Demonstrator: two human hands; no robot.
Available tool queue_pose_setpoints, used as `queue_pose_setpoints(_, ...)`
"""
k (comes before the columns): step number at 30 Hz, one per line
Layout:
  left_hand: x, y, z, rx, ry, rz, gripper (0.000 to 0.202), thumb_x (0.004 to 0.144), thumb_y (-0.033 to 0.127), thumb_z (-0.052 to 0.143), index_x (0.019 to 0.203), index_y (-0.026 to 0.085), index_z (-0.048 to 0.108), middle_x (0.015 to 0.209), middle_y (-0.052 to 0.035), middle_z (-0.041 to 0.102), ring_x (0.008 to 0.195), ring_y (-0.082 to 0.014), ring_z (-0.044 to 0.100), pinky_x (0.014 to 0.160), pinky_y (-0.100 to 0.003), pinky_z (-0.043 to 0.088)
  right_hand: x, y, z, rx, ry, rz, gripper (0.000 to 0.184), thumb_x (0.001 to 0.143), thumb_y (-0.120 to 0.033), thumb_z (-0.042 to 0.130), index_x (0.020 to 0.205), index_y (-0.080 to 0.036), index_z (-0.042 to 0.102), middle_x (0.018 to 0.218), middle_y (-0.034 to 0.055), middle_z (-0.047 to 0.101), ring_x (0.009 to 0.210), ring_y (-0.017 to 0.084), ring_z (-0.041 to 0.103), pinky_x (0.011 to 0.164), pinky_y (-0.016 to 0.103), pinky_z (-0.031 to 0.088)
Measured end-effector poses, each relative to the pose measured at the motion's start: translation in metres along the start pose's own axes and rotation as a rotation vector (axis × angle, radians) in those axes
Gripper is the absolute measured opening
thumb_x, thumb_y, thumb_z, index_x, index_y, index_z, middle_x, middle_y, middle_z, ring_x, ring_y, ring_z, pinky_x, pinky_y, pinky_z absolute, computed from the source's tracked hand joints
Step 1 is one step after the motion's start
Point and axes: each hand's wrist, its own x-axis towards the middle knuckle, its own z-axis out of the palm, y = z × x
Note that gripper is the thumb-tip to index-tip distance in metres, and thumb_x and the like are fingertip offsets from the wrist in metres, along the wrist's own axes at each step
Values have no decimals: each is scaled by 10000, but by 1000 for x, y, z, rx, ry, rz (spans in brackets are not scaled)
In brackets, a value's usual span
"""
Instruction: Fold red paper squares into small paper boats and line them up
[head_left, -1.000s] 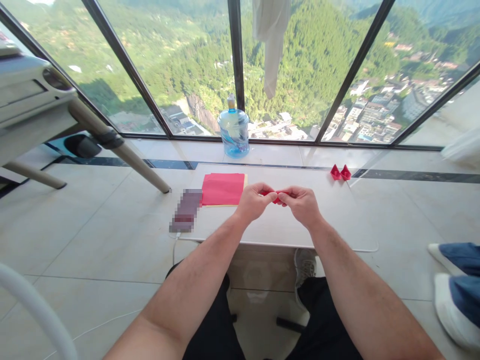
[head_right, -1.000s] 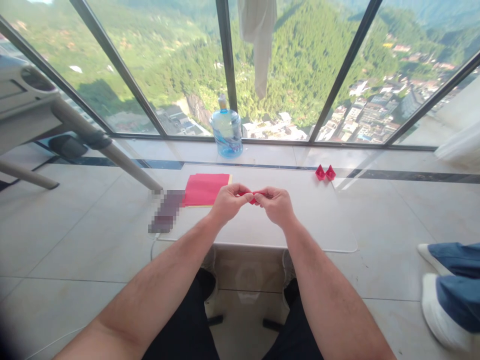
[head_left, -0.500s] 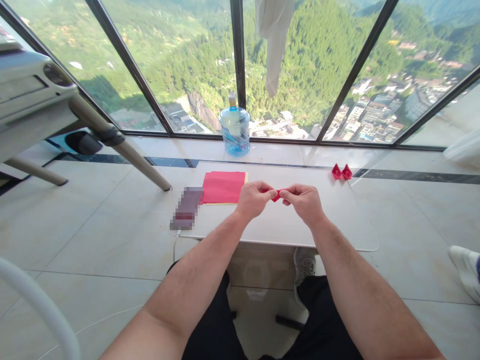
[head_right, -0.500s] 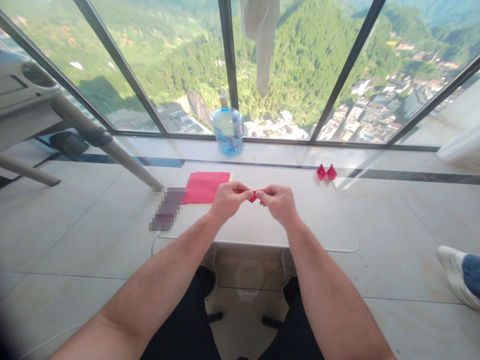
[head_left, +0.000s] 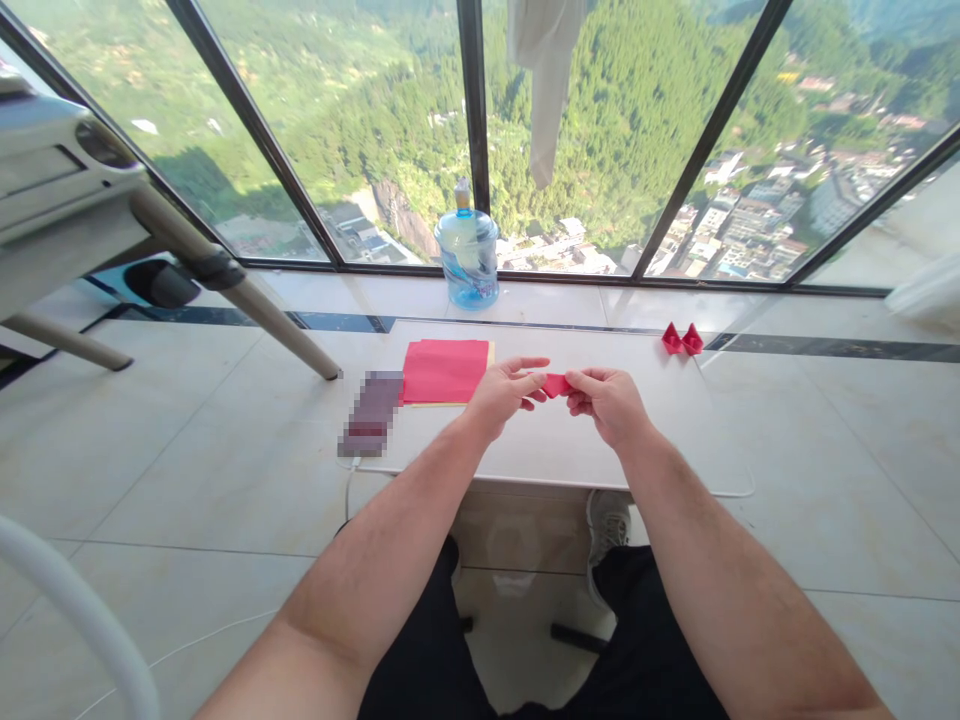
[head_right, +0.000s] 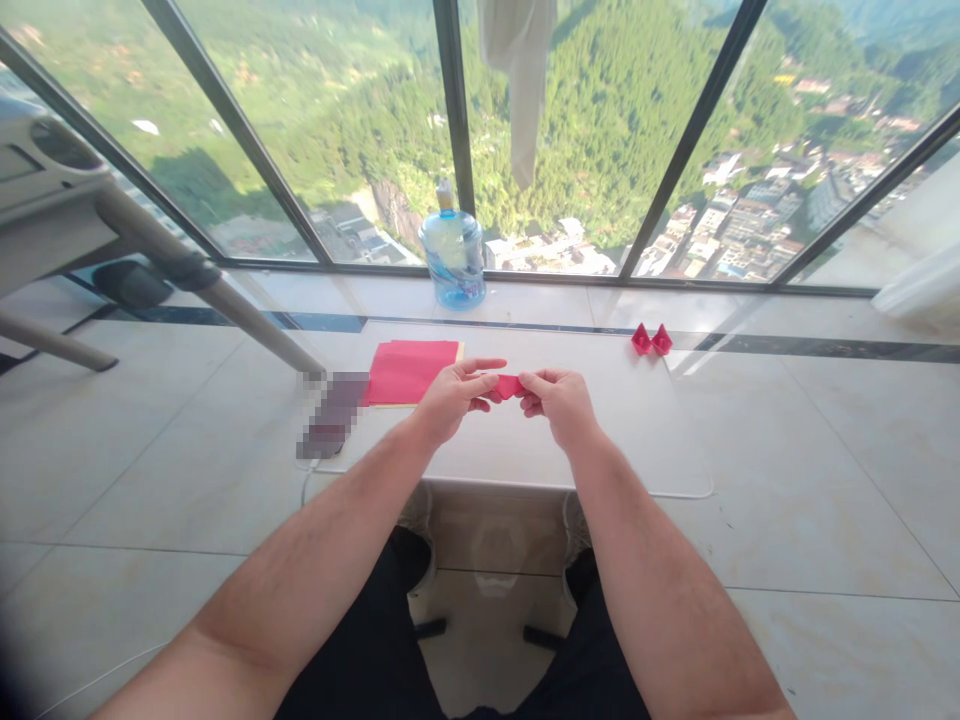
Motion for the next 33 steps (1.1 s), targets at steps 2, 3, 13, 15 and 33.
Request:
queue_pose_setpoints(2, 0, 1, 0, -68, -13, -13, 380, 706, 282, 739, 1066, 163, 717, 809, -73, 739, 727, -166, 673, 616, -264, 468, 0, -1, 0, 72, -2, 38, 293, 660, -406, 852, 691, -144, 725, 595, 66, 680, 501, 125, 569, 459, 249, 489)
queue_pose_setpoints(3, 0, 0, 0, -94, -8, -3, 348, 700, 263, 739, 1031, 154, 721, 822, -77, 740, 734, -166, 676, 630, -269, 478, 0, -1, 1, 96, -5, 55, 305, 661, -415, 856, 699, -143, 726, 613, 74, 687, 504, 127, 572, 455, 249, 493)
queue_pose_setpoints(13, 5, -5, -1, -180, 40, 48, 251, 728, 291, 775, 871, 97, 702, 796, -99, 733, 688, -150, 663, 653, -279, 510, -4, -2, 3, -62, -33, -56, 367, 736, -491, 795, 952, -197, 765, 863, 69, 757, 680, 156, 667, 527, 249, 536)
queue_pose_setpoints(15, 5, -5, -2, -181, 36, 44, 270, 740, 320, 783, 864, 98, 692, 799, -108, 735, 711, -163, 677, 661, -282, 518, -4, -2, 2, -80, -54, -128, 359, 734, -442, 801, 1017, -224, 764, 901, 54, 766, 788, 183, 693, 589, 265, 546)
queue_pose_setpoints(33, 6, -8, 3, -174, 95, 32, 394, 723, 465, 820, 844, 137, 638, 730, -63, 713, 646, -147, 670, 585, -255, 502, -6, 0, 6, -136, -46, -219, 248, 676, -379, 837, 823, -188, 775, 762, 36, 743, 688, 155, 621, 667, 315, 496)
